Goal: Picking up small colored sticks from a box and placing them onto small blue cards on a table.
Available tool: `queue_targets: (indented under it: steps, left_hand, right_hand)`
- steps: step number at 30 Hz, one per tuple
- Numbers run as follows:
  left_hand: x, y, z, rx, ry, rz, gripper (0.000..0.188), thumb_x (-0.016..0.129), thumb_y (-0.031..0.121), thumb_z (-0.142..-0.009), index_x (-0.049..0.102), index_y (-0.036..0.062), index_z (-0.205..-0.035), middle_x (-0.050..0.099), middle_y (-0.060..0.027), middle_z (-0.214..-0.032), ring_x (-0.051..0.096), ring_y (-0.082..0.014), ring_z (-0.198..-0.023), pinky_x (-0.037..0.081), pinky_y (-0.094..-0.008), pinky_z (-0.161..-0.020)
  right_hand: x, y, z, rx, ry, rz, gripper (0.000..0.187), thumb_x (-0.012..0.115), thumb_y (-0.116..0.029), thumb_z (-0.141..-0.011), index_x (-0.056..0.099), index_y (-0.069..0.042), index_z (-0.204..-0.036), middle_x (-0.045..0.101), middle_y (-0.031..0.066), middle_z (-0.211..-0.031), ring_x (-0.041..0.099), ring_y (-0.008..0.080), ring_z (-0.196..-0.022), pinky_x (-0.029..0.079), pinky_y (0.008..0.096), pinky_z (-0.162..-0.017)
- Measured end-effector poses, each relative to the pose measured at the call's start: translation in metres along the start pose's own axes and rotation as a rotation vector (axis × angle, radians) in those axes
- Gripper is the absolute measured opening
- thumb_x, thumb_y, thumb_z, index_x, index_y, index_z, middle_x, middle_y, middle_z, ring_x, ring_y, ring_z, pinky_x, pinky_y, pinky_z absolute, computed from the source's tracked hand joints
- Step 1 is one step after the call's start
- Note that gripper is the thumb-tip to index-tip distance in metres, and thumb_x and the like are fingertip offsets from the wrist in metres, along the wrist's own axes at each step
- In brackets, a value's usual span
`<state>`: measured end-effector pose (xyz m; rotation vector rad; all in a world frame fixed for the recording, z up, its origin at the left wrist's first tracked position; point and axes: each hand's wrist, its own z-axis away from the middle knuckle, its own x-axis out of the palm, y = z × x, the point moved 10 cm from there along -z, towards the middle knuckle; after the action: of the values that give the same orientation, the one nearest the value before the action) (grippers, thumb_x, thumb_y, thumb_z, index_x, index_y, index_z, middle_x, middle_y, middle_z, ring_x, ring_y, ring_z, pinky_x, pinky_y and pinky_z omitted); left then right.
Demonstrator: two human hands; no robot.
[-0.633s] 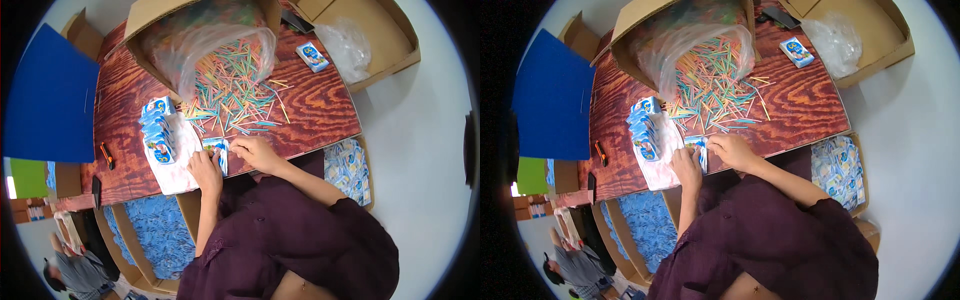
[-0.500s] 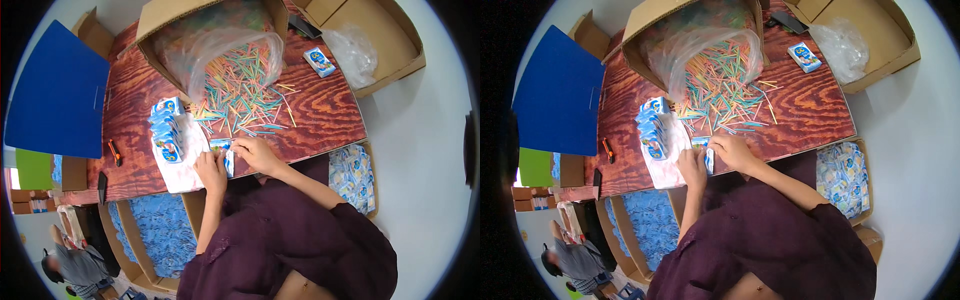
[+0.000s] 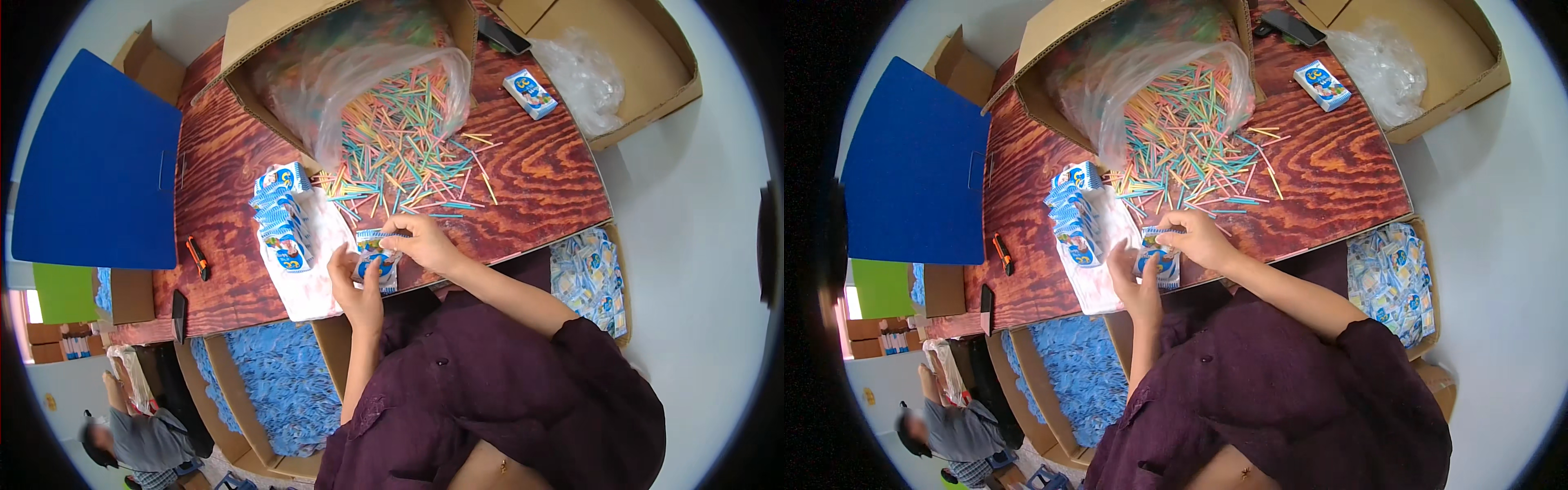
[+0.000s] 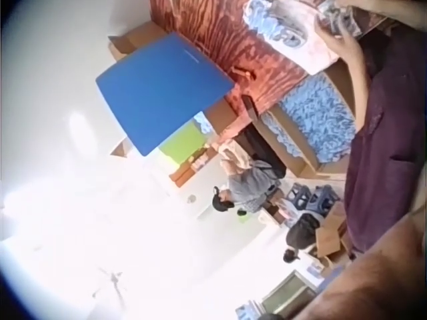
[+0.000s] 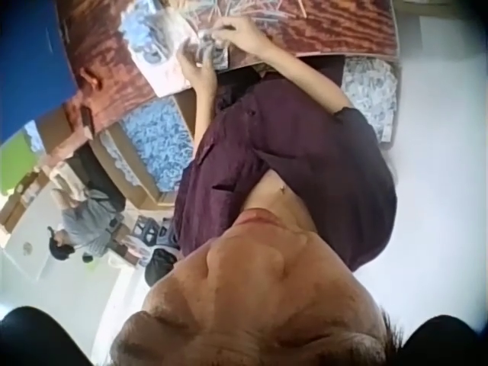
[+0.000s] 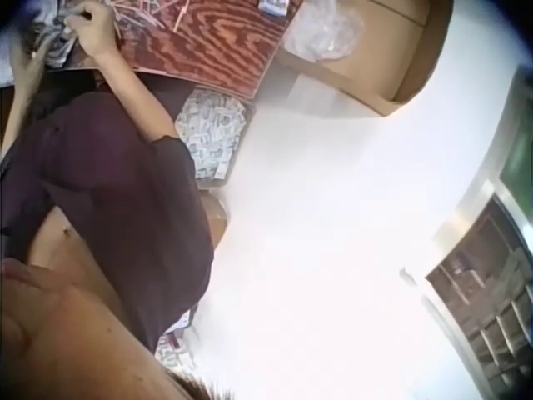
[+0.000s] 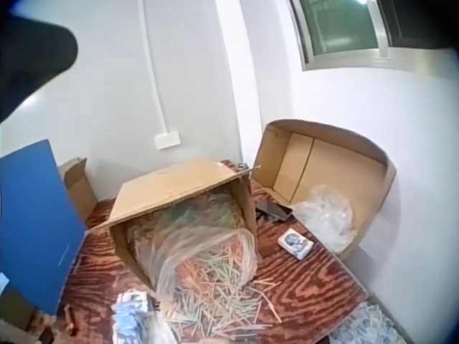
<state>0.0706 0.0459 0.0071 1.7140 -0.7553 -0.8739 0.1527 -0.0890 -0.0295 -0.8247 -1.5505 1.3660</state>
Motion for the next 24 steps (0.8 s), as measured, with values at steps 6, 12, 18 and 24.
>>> queue_targets:
  steps: [6,12,18,24]
  left_hand:
    - [0.014,-0.007,0.001,0.013,-0.224,-0.114,0.008,0.061,0.000,-0.087,0.059,-0.0036,-0.080,0.054,-0.0027,-0.069,0.049,-0.0080,-0.065,0.040,-0.0234,-0.059]
    - [0.027,-0.011,0.001,-0.006,-0.395,-0.115,0.007,0.059,0.001,-0.089,0.061,-0.0036,-0.085,0.057,-0.0017,-0.073,0.050,-0.0061,-0.069,0.040,-0.0213,-0.062]
    - [0.006,-0.034,-0.007,-0.185,-0.256,0.130,0.008,0.058,0.004,-0.091,0.062,-0.0020,-0.089,0.060,0.0016,-0.081,0.051,-0.0033,-0.074,0.041,-0.0190,-0.066]
    - [0.022,-0.030,0.002,-0.162,-0.359,0.108,0.007,0.059,0.004,-0.091,0.062,-0.0023,-0.091,0.060,0.0018,-0.082,0.051,-0.0025,-0.075,0.041,-0.0184,-0.066]
  right_hand:
    - [-0.010,-0.017,0.012,-0.074,0.120,0.325,0.022,0.067,-0.016,-0.083,0.060,0.002,-0.073,0.057,0.0104,-0.067,0.053,0.0175,-0.060,0.040,0.0320,-0.057]
    - [-0.034,-0.019,0.004,-0.148,0.097,0.442,0.023,0.061,-0.022,-0.087,0.065,0.000,-0.080,0.061,0.0133,-0.076,0.060,0.0258,-0.072,0.044,0.0366,-0.064]
    - [-0.111,-0.066,-0.009,-0.223,0.428,1.157,0.036,0.071,-0.023,-0.076,0.061,-0.002,-0.102,0.054,0.0127,-0.106,0.047,0.0318,-0.106,0.040,0.0398,-0.089]
    - [-0.096,-0.042,-0.030,-0.158,0.396,1.369,0.071,0.076,-0.027,-0.069,0.046,0.003,-0.126,0.041,0.0182,-0.133,0.033,0.0358,-0.127,0.031,0.0456,-0.101]
